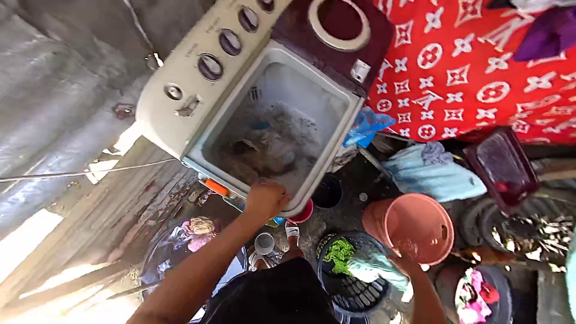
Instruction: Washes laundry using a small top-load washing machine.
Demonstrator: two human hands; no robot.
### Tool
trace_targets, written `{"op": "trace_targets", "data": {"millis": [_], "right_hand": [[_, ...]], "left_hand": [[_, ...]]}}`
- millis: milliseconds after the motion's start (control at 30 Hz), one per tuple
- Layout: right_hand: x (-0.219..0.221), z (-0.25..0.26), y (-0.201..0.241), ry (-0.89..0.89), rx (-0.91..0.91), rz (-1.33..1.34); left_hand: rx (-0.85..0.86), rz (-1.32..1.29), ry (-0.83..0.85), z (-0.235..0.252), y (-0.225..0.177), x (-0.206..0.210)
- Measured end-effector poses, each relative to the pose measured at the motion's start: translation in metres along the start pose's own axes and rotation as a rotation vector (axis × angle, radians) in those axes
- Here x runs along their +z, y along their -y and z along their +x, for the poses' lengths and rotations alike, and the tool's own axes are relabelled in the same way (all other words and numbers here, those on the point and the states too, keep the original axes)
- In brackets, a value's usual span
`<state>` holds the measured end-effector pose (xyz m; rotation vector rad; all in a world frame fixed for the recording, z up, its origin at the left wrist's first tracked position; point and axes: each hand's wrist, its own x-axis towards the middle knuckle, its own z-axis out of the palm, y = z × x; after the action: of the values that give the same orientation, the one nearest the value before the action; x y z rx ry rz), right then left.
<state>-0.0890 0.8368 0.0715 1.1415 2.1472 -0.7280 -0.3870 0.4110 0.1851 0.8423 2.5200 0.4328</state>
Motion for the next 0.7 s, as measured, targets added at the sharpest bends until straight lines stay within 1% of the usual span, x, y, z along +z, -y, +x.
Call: {"op": "trace_targets", "data": {"millis": [33, 67, 133, 200, 267, 300, 333, 400, 467, 533, 600, 633, 700], "right_hand": [[-0.021, 0.0, 0.039, 0.039, -0.058, 0.032], [-0.047, -0.006, 0.089, 0.091, -0.153, 0.103], [-0.096, -0.027, 0.202, 0.179, -0.429, 0.165], [-0.125, -0.045, 0.317, 0.228, -0.722, 0.107], [-0.122, -0.027, 0.416, 0.251, -0.969, -0.018], [-0.112, -0.012, 0.466, 0.272, -1.017, -0.108], [-0.097, 0.005, 0.515, 0.286, -1.006, -0.211], [-0.049, 0.072, 0.591, 0.207, -0.989, -0.383], [-0.002, 0.127, 0.64, 0.121, -0.888, -0.469], [0.03, 0.146, 0.664, 0.017, -0.775, -0.412], [0.061, 0.148, 0.671, -0.04, -0.695, -0.28], [0.076, 0.144, 0.67, -0.025, -0.652, -0.259], [0.105, 0.135, 0.66, 0.046, -0.615, -0.323]], "left_hand": [[-0.017, -0.015, -0.03, 0.001, -0.001, 0.003], [-0.029, -0.033, -0.061, 0.002, -0.001, 0.005], [-0.049, -0.067, -0.13, 0.003, -0.002, 0.008], [-0.075, -0.088, -0.226, 0.004, -0.004, 0.011], [-0.104, -0.076, -0.315, 0.006, -0.006, 0.016], [-0.107, -0.06, -0.376, 0.007, -0.006, 0.019], [-0.108, -0.042, -0.436, 0.008, -0.007, 0.022], [-0.116, -0.001, -0.532, 0.011, -0.007, 0.027], [-0.13, 0.032, -0.603, 0.012, -0.007, 0.031], [-0.153, 0.065, -0.661, 0.013, -0.008, 0.032], [-0.174, 0.09, -0.692, 0.014, -0.008, 0.031], [-0.186, 0.089, -0.69, 0.015, -0.009, 0.03], [-0.204, 0.092, -0.696, 0.015, -0.009, 0.032]]}}
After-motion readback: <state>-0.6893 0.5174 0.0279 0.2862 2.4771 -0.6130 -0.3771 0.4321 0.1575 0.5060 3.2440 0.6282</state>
